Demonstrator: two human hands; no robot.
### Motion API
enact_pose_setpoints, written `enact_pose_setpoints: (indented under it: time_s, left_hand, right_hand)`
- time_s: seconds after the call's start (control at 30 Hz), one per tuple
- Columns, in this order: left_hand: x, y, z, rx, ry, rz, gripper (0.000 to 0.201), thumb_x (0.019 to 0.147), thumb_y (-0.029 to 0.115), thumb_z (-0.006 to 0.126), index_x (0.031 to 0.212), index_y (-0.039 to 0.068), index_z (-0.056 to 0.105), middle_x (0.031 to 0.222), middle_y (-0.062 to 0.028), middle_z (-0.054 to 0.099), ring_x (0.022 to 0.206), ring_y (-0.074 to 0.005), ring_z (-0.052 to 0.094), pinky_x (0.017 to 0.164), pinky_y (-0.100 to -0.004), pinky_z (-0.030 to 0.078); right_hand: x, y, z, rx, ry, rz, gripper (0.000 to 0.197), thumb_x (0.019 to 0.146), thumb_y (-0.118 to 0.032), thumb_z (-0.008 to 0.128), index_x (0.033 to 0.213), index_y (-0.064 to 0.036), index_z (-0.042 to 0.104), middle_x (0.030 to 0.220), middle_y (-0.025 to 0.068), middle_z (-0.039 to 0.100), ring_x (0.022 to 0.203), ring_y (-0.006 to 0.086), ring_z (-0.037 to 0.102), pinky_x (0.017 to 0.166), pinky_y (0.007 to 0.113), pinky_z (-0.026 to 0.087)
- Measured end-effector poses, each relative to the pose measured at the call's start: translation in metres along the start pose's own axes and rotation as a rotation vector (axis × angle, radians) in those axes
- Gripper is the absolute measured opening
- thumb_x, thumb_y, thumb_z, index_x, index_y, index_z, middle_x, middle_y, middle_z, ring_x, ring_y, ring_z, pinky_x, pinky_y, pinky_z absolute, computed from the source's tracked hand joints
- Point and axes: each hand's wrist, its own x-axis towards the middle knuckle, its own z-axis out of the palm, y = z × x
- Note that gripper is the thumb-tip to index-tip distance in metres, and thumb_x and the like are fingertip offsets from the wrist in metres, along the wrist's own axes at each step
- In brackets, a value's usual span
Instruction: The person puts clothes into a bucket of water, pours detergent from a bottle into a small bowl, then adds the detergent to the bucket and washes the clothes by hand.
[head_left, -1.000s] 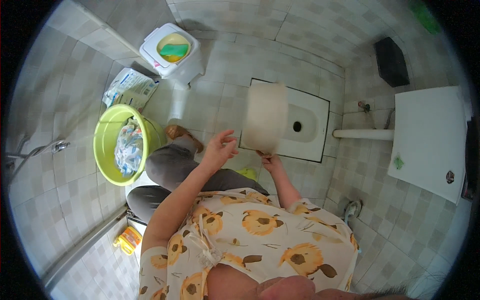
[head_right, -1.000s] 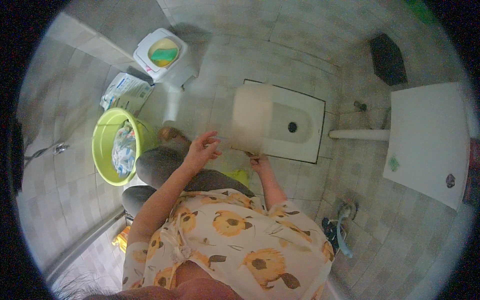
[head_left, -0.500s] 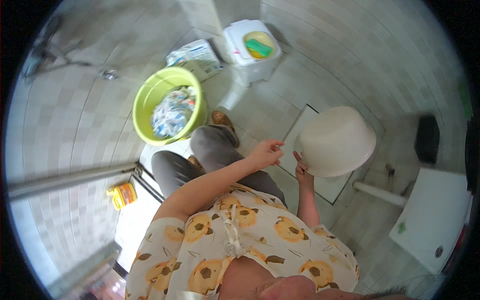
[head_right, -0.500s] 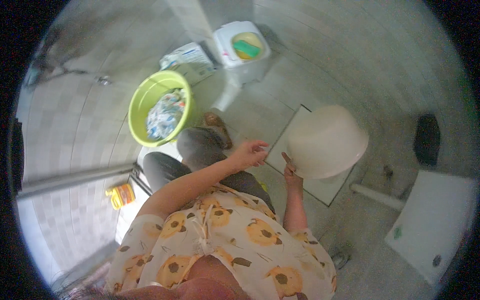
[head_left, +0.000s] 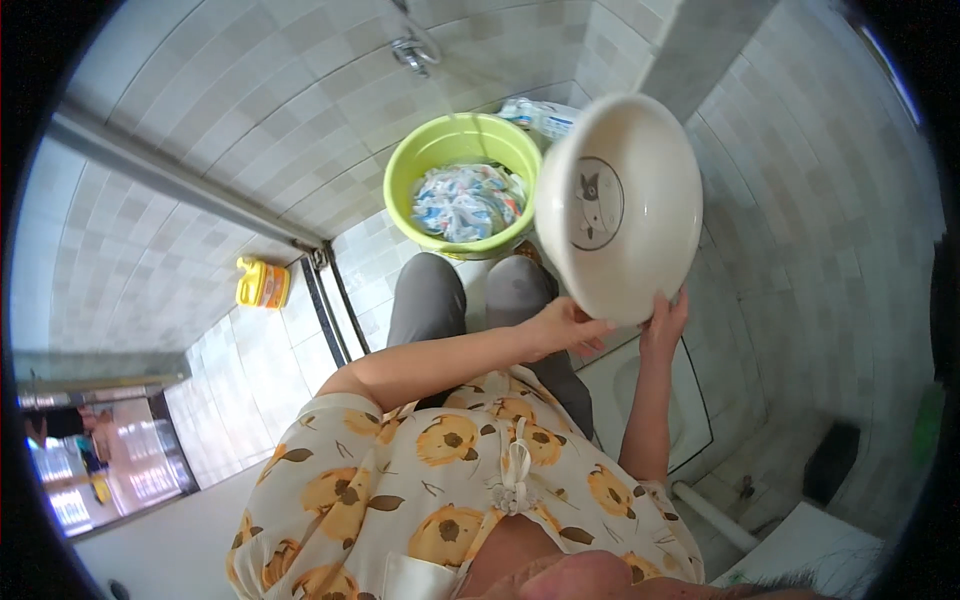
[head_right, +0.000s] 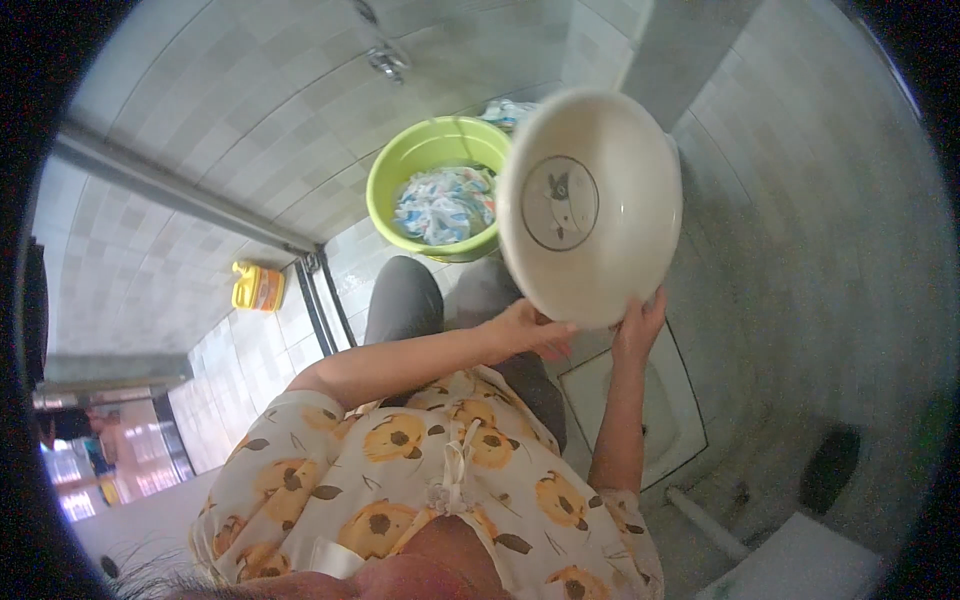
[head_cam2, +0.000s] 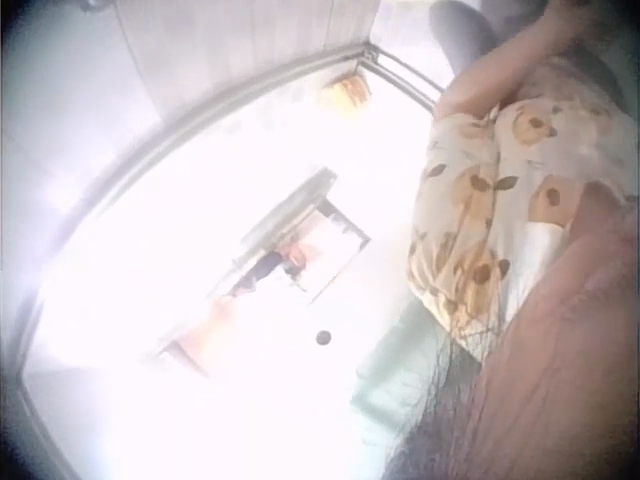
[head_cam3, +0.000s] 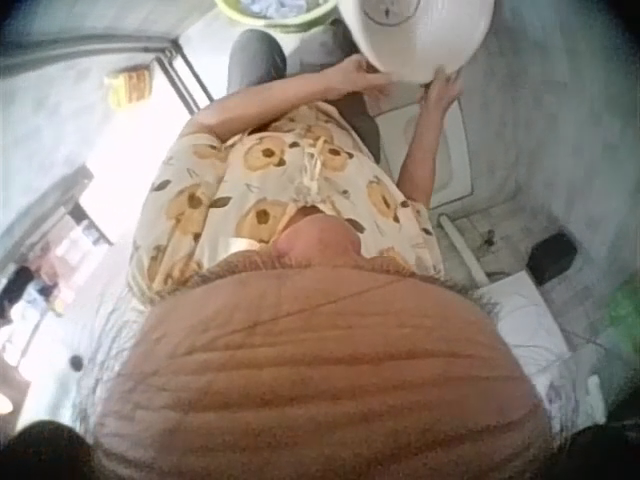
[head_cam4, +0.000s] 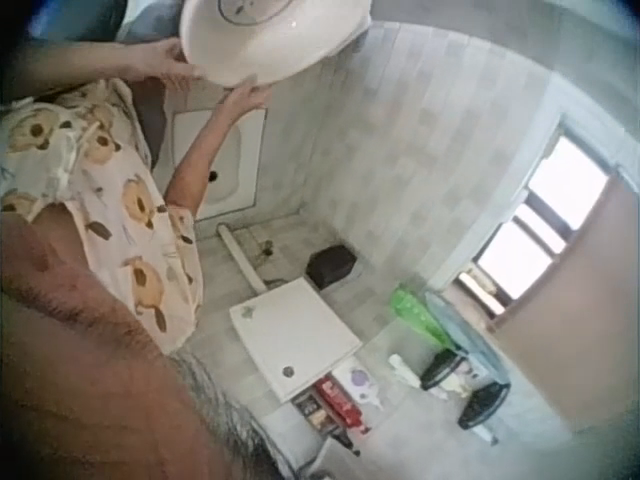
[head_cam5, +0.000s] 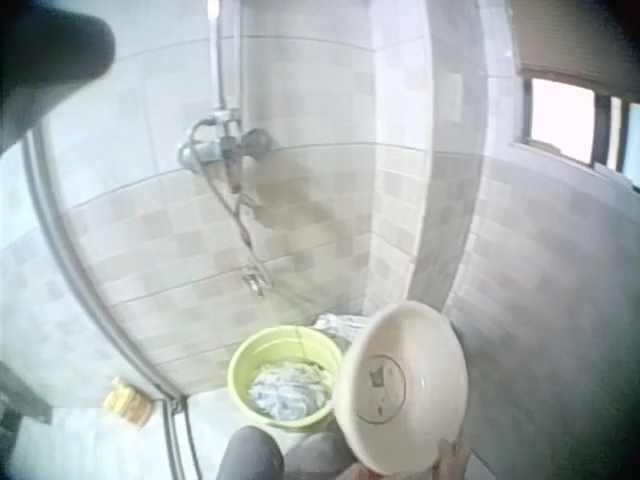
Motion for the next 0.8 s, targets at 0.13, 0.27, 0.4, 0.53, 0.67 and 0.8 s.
enact_pose_setpoints:
  time_s: [0.13, 0.27, 0.4, 0.53, 0.67, 0.8]
  left_hand:
    - [-0.067, 0.025, -0.03, -0.355, 0.297, 0.121, 0.058, 0.09, 0.037, 0.062, 0.131, 0.002, 0.042, 0.12, -0.0162, 0.056, 0.088, -0.0286, 0.065, 0.073, -0.0357, 0.055]
    - [-0.127, 0.011, -0.076, -0.418, 0.568, 0.29, 0.058, 0.09, 0.041, 0.061, 0.129, 0.003, 0.043, 0.119, -0.0157, 0.056, 0.086, -0.0268, 0.065, 0.072, -0.0367, 0.055]
    - [-0.176, -0.013, -0.133, -0.662, 0.864, 0.411, 0.039, 0.09, 0.025, 0.058, 0.119, 0.001, 0.048, 0.1, -0.0132, 0.063, 0.079, -0.0216, 0.064, 0.068, -0.0304, 0.055]
    - [-0.193, -0.05, -0.205, -0.93, 1.074, 0.499, 0.019, 0.087, 0.012, 0.054, 0.102, 0.001, 0.051, 0.089, -0.0124, 0.06, 0.072, -0.0237, 0.06, 0.062, -0.0321, 0.054]
    - [-0.198, -0.125, -0.288, -1.076, 1.199, 0.4, 0.015, 0.086, 0.011, 0.055, 0.098, 0.001, 0.053, 0.087, -0.0126, 0.059, 0.073, -0.0227, 0.06, 0.06, -0.0303, 0.055]
    - [-0.167, -0.175, -0.339, -1.175, 1.307, 0.387, 0.017, 0.086, 0.012, 0.057, 0.099, 0.002, 0.052, 0.087, -0.0125, 0.058, 0.072, -0.0225, 0.061, 0.056, -0.0301, 0.056]
  right_hand:
    - [-0.007, -0.03, 0.09, -0.273, -0.196, -0.205, 0.057, 0.09, -0.005, 0.052, 0.141, -0.0042, 0.027, 0.095, 0.0134, 0.063, 0.064, 0.0145, 0.061, 0.045, 0.028, 0.047]
    - [-0.037, -0.026, 0.191, -0.225, -0.472, -0.282, 0.062, 0.089, -0.002, 0.053, 0.143, -0.005, 0.022, 0.087, 0.0139, 0.064, 0.052, 0.0123, 0.057, 0.037, 0.024, 0.043]
    - [-0.06, 0.017, 0.274, -0.256, -0.843, -0.214, 0.065, 0.091, -0.006, 0.053, 0.145, -0.0051, 0.017, 0.087, 0.0143, 0.065, 0.051, 0.0127, 0.059, 0.037, 0.025, 0.044]
    - [-0.059, 0.064, 0.305, -0.719, -1.054, -0.42, 0.053, 0.093, -0.018, 0.053, 0.14, -0.0027, 0.034, 0.1, 0.0121, 0.064, 0.058, 0.0158, 0.064, 0.046, 0.027, 0.049]
    - [-0.067, 0.072, 0.324, -0.693, -1.224, -0.116, 0.042, 0.092, -0.02, 0.054, 0.128, 0.0002, 0.048, 0.102, 0.0112, 0.065, 0.06, 0.016, 0.065, 0.048, 0.027, 0.05]
    - [-0.038, 0.102, 0.338, -0.643, -1.139, -0.061, 0.033, 0.092, -0.016, 0.054, 0.121, -0.0005, 0.055, 0.097, 0.0102, 0.064, 0.062, 0.0166, 0.067, 0.047, 0.026, 0.049]
